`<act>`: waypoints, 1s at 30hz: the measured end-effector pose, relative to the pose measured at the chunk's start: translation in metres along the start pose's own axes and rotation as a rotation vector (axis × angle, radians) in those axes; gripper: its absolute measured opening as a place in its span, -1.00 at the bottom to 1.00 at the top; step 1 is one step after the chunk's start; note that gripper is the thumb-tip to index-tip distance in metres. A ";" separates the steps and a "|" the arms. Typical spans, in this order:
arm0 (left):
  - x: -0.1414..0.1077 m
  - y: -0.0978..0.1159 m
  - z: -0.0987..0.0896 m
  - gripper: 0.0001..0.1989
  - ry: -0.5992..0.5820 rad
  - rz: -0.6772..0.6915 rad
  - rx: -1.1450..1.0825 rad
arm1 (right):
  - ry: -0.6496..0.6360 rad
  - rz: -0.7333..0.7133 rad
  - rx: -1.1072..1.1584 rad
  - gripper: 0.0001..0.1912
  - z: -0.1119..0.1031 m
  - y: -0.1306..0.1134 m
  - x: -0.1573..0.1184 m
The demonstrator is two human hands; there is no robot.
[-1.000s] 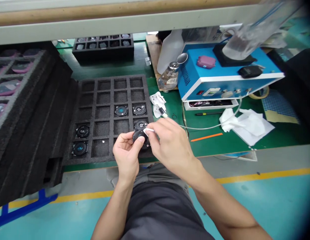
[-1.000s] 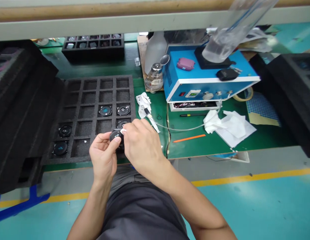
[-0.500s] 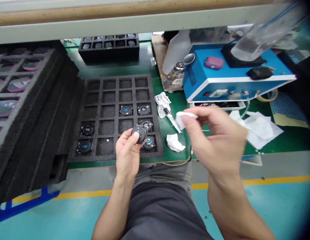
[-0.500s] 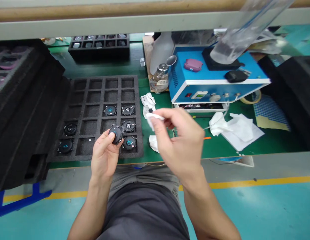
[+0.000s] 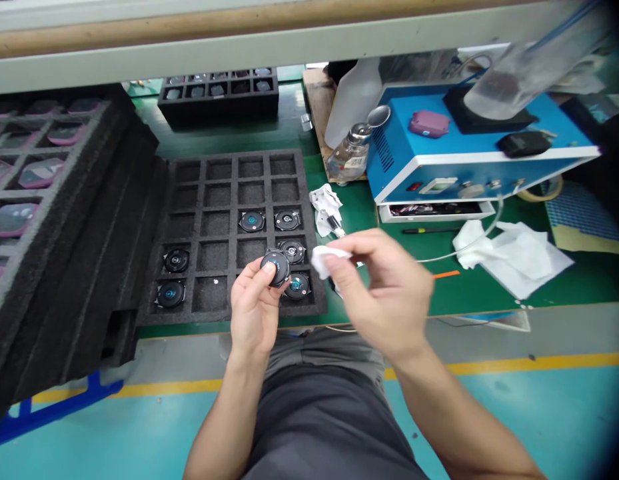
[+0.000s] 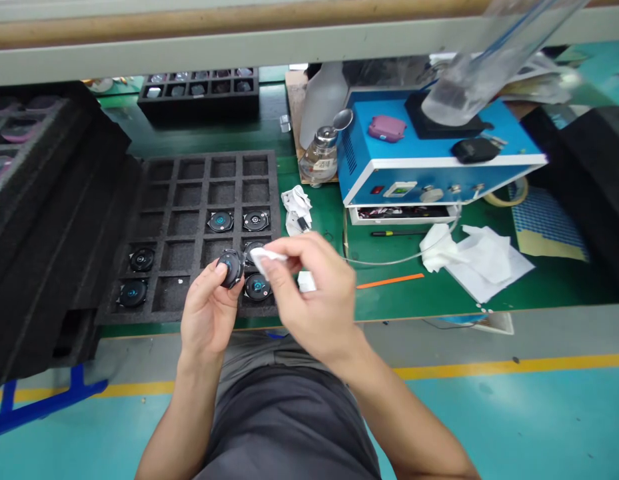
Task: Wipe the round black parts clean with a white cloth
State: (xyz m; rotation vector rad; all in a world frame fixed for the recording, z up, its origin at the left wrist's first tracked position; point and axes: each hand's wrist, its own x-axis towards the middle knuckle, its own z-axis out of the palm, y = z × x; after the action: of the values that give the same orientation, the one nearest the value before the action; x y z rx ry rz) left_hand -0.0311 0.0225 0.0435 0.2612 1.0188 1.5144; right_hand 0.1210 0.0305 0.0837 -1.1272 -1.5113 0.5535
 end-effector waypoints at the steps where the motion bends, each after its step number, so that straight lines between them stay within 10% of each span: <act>1: 0.000 0.000 0.001 -0.76 -0.005 0.000 -0.004 | -0.051 -0.002 0.016 -0.96 0.008 0.002 -0.005; 7: 0.000 0.003 0.003 -0.71 -0.052 -0.030 -0.027 | -0.035 -0.182 -0.002 -0.88 0.048 0.021 -0.005; 14: 0.001 0.004 0.004 -0.61 -0.025 0.003 -0.032 | 0.319 -0.139 -0.065 -0.93 0.013 0.058 0.049; 20: 0.002 0.001 0.008 -0.58 -0.007 0.081 0.021 | 0.046 0.085 -0.124 -0.71 -0.007 0.094 0.061; 30: -0.004 -0.012 0.018 -0.67 -0.070 0.145 0.049 | 0.401 0.331 -0.344 -0.65 -0.152 0.116 -0.017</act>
State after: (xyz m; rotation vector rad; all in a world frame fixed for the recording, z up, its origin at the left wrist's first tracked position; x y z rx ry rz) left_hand -0.0100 0.0255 0.0472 0.4279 0.9993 1.6005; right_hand 0.3021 0.0312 0.0207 -1.6636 -1.0991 0.2646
